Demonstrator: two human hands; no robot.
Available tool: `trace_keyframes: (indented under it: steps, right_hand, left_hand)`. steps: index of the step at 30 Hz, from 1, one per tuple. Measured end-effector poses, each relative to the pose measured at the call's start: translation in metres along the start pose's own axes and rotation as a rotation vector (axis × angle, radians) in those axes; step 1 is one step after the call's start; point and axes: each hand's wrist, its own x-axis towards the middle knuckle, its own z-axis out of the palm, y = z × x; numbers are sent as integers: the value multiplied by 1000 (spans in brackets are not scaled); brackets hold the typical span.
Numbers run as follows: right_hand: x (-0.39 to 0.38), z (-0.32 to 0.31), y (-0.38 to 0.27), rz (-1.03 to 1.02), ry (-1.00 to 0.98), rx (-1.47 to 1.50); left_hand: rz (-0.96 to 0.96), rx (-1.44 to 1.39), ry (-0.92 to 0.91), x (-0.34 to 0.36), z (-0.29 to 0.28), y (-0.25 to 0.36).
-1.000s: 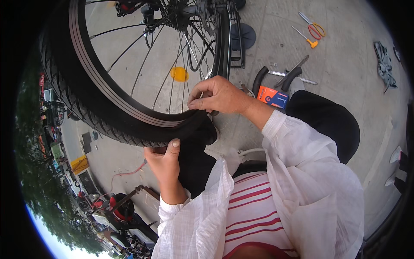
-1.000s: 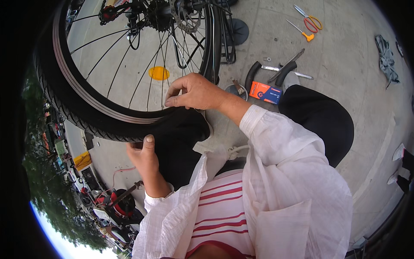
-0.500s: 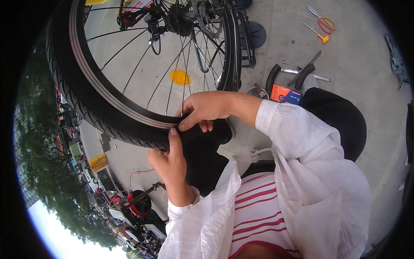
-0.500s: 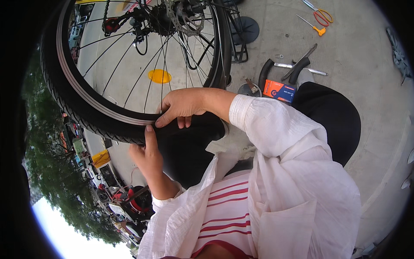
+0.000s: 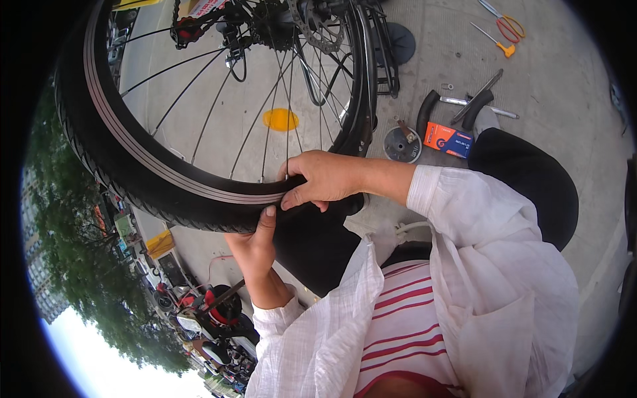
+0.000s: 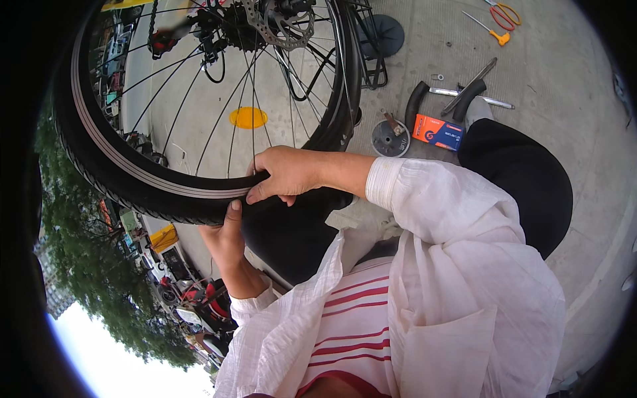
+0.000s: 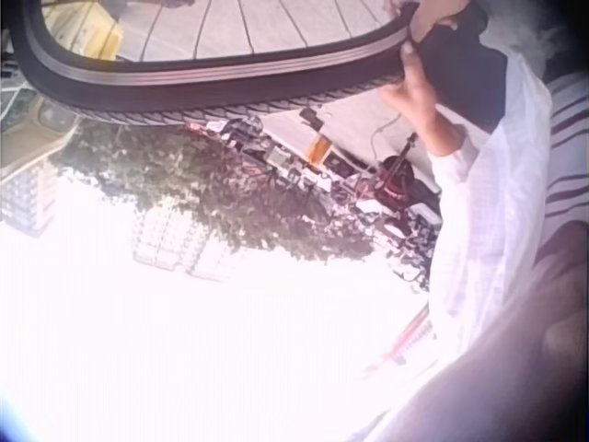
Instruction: The person removes a bicycle tire from the rim, inspects the inner tube, and reattaches the tire. They then connect an air hose to the valve and inflate the tire.
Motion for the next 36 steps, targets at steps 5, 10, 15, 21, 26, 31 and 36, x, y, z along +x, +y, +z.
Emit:
trace_keyframes:
  steps: [5,10,15,21,26,31,36]
  right_hand:
    - [-6,12,1,-60,116,-109]
    - [-9,15,1,12,134,16]
    - [-16,1,-15,156,151,-159]
    - [-18,-18,-39,-463,387,-690]
    - [-8,-13,-63,-305,186,-641]
    - [-2,-7,-93,5,-49,-334]
    - [14,-6,-92,-16,-144,105]
  left_hand:
    - [17,-45,-6,3,-4,-6]
    - [-28,-35,27,0,5,0]
    - [-49,-70,97,-13,23,-7]
    - [53,-289,272,-30,44,-16]
    - [29,46,308,-28,60,-22]
    - [150,138,366,-15,49,-12]
    - [150,168,374,-4,46,18]
